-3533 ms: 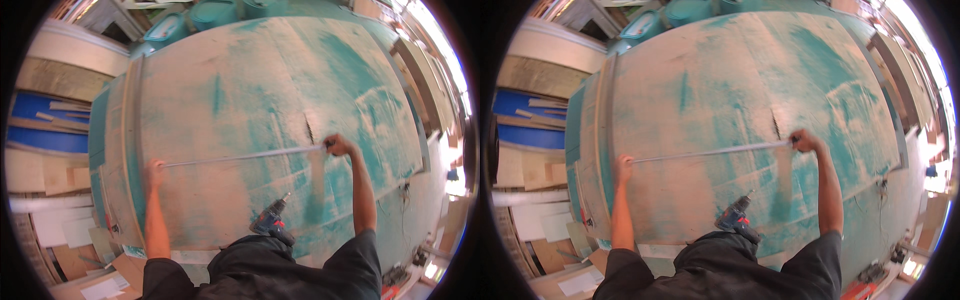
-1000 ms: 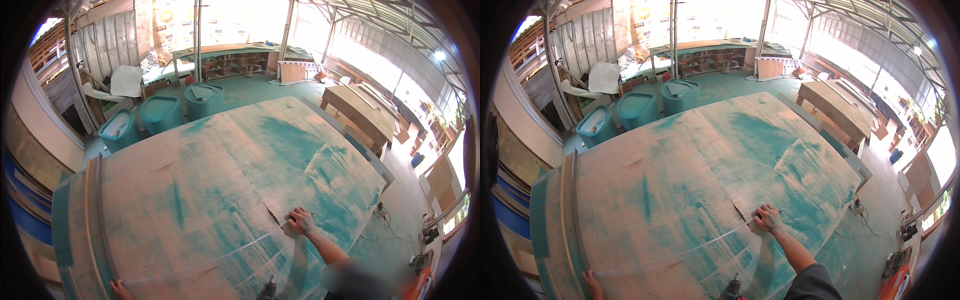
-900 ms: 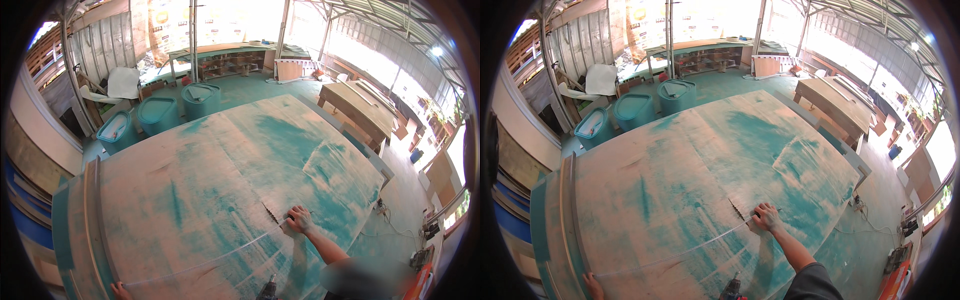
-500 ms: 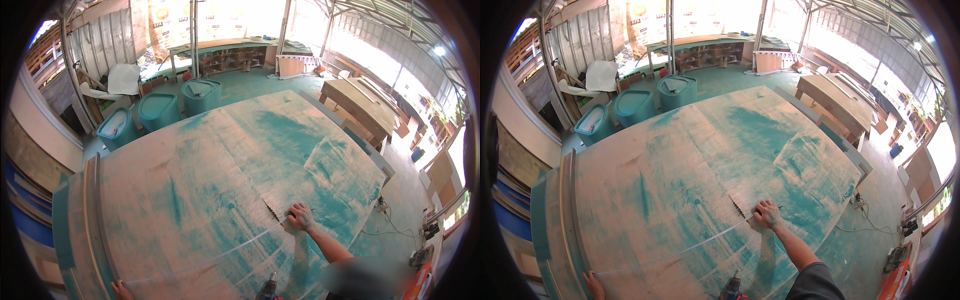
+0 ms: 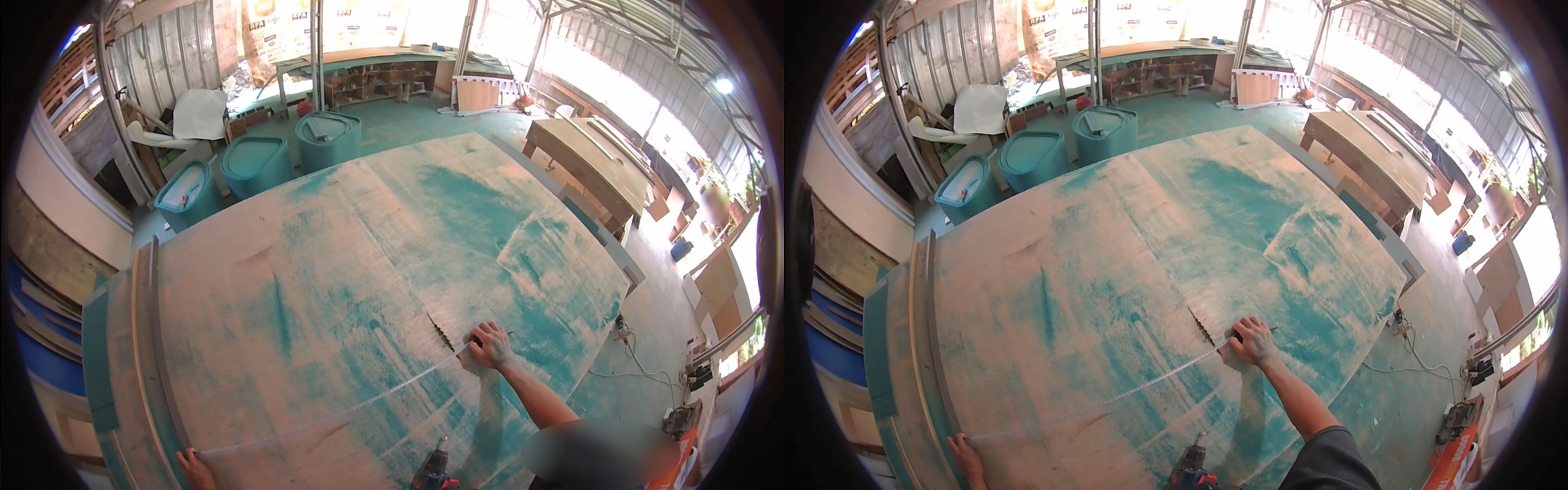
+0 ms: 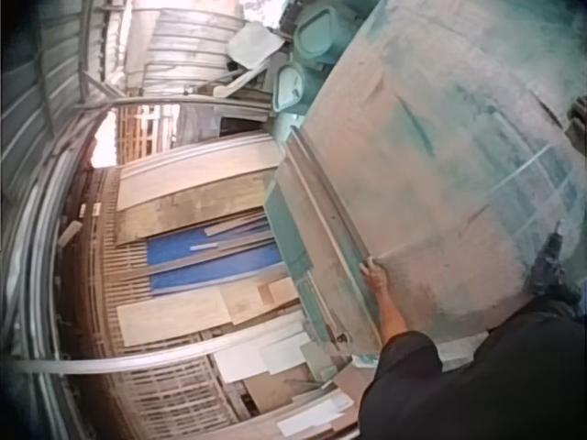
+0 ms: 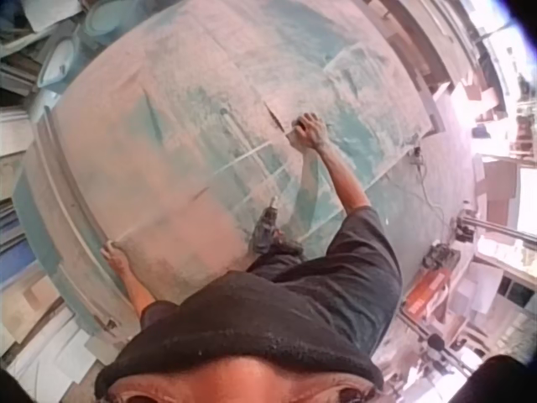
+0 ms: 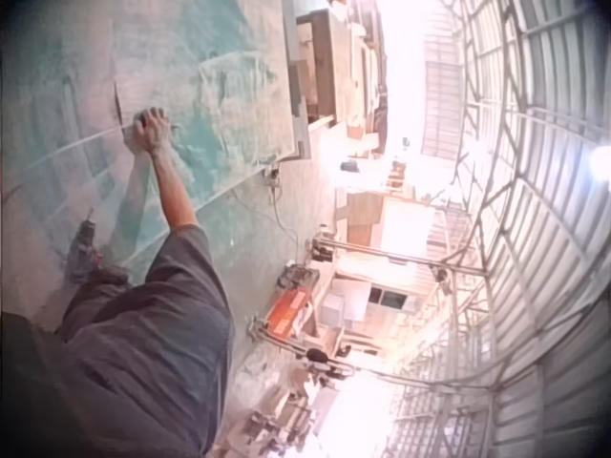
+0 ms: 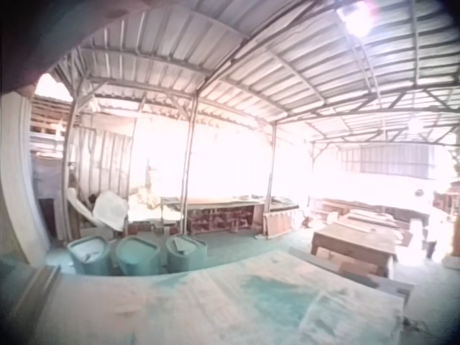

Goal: The person uses a power drill to drive screws into a wooden strip on a large panel and measures dimensions with a tape measure.

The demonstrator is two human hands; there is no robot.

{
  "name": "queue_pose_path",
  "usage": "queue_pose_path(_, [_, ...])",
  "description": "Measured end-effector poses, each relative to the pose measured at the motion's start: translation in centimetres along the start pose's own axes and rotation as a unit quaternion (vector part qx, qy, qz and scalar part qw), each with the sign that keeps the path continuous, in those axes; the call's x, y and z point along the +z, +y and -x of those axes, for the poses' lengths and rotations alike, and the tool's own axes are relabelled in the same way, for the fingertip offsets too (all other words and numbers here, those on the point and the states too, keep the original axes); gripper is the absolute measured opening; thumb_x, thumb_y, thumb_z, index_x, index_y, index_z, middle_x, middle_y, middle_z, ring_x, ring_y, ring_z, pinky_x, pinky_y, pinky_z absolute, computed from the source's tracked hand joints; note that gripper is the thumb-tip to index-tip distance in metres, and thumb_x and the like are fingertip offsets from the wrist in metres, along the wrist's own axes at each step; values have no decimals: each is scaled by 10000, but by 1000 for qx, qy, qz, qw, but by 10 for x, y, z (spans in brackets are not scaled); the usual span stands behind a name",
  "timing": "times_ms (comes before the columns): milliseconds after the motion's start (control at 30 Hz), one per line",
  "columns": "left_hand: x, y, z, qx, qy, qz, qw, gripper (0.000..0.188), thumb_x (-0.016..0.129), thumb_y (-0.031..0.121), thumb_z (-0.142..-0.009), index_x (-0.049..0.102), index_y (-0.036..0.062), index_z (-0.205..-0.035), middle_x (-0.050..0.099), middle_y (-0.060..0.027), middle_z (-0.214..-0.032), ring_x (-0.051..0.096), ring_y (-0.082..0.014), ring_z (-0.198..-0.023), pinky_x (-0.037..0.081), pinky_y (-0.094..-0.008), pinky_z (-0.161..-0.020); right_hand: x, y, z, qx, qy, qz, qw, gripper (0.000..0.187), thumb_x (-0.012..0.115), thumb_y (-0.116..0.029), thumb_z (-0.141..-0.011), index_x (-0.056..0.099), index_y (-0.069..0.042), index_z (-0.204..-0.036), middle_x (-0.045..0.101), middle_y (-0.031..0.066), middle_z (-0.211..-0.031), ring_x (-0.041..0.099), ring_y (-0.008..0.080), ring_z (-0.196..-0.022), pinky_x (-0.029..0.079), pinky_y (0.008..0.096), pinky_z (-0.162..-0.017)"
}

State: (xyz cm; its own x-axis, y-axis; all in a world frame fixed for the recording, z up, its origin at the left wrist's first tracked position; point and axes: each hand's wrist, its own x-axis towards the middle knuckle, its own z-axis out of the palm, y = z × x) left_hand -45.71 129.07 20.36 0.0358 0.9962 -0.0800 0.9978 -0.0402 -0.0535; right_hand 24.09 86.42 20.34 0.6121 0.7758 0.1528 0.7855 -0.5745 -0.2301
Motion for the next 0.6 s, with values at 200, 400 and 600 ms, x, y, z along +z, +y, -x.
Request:
queue_pose_path(200, [13,-20,-4,10,17,-7,1000,231,400,85,-1040,536,110,-1226,347,-282,-1528,461,-457,-1338,484,-496,-997,5,-3,-3,-5,1,-6,1000,274,633,-297,-826,667,-95,-1008,622,94,-1060,563,308,-1104,449,461,-893])
queue_pose_path(400, [16,-21,-8,21,24,-6,999,231,398,70,-1032,534,95,-1217,364,-300,-1495,465,-463,-1323,471,-509,-1004,4,0,0,-3,-1,-7,1000,280,632,-298,-830,664,-86,-1010,622,100,-1066,559,314,-1104,446,465,-896])
queue_pose_path(600, [31,-32,-16,26,34,3,999,226,414,48,-1011,539,75,-1199,389,-319,-1461,449,-480,-1332,461,-511,-1016,2,-3,-3,2,-14,1,1000,286,632,-305,-834,663,-84,-1012,621,102,-1069,553,315,-1100,441,461,-899])
